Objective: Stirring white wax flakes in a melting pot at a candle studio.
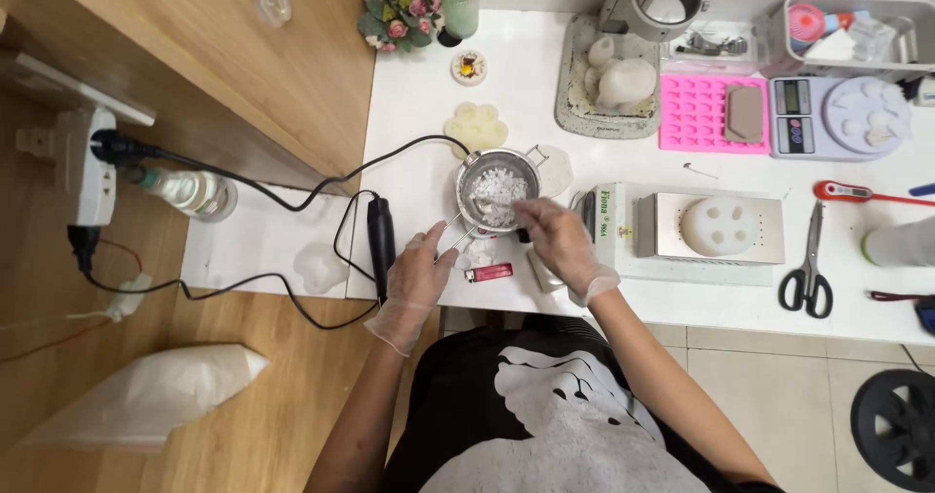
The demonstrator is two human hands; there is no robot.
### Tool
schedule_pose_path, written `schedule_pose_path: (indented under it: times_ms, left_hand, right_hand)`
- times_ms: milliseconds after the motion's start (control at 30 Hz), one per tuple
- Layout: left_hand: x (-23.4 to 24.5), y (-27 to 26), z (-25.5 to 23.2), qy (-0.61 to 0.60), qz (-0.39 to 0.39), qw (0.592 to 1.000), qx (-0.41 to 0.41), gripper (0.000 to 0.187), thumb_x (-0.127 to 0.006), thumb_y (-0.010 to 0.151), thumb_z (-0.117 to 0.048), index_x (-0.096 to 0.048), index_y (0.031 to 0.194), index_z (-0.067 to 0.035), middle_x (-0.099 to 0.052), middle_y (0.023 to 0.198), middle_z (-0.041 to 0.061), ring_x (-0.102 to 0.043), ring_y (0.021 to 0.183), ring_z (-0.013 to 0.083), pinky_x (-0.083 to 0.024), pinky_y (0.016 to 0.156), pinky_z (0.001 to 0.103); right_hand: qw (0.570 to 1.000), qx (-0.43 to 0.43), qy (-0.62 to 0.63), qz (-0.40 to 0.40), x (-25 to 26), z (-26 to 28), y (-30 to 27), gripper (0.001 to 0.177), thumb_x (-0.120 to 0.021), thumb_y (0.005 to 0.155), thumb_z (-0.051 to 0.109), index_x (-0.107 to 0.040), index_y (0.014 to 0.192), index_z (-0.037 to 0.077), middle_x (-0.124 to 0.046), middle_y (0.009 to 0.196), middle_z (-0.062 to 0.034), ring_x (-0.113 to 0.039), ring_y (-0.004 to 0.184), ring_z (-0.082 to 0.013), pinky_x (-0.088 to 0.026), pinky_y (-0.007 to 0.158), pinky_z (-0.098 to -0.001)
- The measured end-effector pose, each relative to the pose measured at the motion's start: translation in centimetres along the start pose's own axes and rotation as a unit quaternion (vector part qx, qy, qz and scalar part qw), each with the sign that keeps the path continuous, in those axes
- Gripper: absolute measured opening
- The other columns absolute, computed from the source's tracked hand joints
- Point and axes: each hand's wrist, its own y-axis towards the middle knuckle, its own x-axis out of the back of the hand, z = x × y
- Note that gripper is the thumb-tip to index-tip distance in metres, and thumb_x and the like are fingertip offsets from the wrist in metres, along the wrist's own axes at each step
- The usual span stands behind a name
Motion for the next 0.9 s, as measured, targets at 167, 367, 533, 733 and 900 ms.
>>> schedule_pose_path:
  times_ms: [167,367,533,733,900]
  left_hand:
    - [-0.1,0.1,1.0,0.008,-0.013,0.999,-0.041,0.054,-0.068,0.093,-0.032,-0.057,0.141,-0.009,-0.068,0.116,0.021,-0.068,0.103,0.0384,-0.055,0.087,0.047]
    - [-0.6,0.5,1.5,0.001,-0.025,0.999,-0.035,0.055,-0.069,0.093,-0.032,-0.057,0.142,-0.010,-0.067,0.120,0.022,-0.067,0.105,0.0392,-0.055,0.088,0.047]
    - [-0.9,0.5,1.8,-0.005,-0.057,0.997,-0.061,0.054,-0.070,0.091,-0.032,-0.060,0.138,-0.008,-0.068,0.120,0.020,-0.067,0.107,0.0381,-0.055,0.089,0.046]
    - [-0.3,0.5,1.4,0.009,-0.020,0.999,-0.031,0.055,-0.068,0.092,-0.032,-0.057,0.141,-0.010,-0.068,0.117,0.018,-0.067,0.104,0.0366,-0.055,0.087,0.047]
    - [0.1,0.4,1.0,0.012,-0.004,1.000,-0.011,0.056,-0.067,0.093,-0.034,-0.056,0.142,-0.012,-0.068,0.118,0.017,-0.068,0.104,0.0354,-0.056,0.087,0.046]
  right_hand:
    - [0.999,-0.015,-0.038,0.002,0.2,-1.0,-1.0,0.024,-0.061,0.099,0.013,-0.076,0.118,0.008,-0.077,0.115,-0.0088,-0.074,0.098,-0.0216,-0.058,0.093,-0.0347]
    - [0.993,-0.107,-0.020,0.034,1.8,-0.8,0.4,0.024,-0.063,0.099,0.013,-0.078,0.118,0.008,-0.078,0.104,-0.0114,-0.070,0.090,-0.0223,-0.057,0.085,-0.0342]
    - [0.998,-0.034,-0.050,0.005,3.0,0.2,1.4,0.026,-0.061,0.096,0.009,-0.077,0.117,0.009,-0.078,0.105,-0.0082,-0.072,0.087,-0.0187,-0.057,0.084,-0.0313]
    - [0.974,-0.091,-0.185,0.092,4.2,1.8,2.1,0.020,-0.068,0.097,0.022,-0.080,0.111,0.014,-0.077,0.105,-0.0086,-0.071,0.088,-0.0236,-0.054,0.085,-0.0354]
    - [0.980,-0.105,-0.094,0.140,4.9,1.5,2.8,0.020,-0.065,0.096,0.022,-0.080,0.108,0.016,-0.079,0.096,-0.0069,-0.073,0.087,-0.0258,-0.057,0.082,-0.0344]
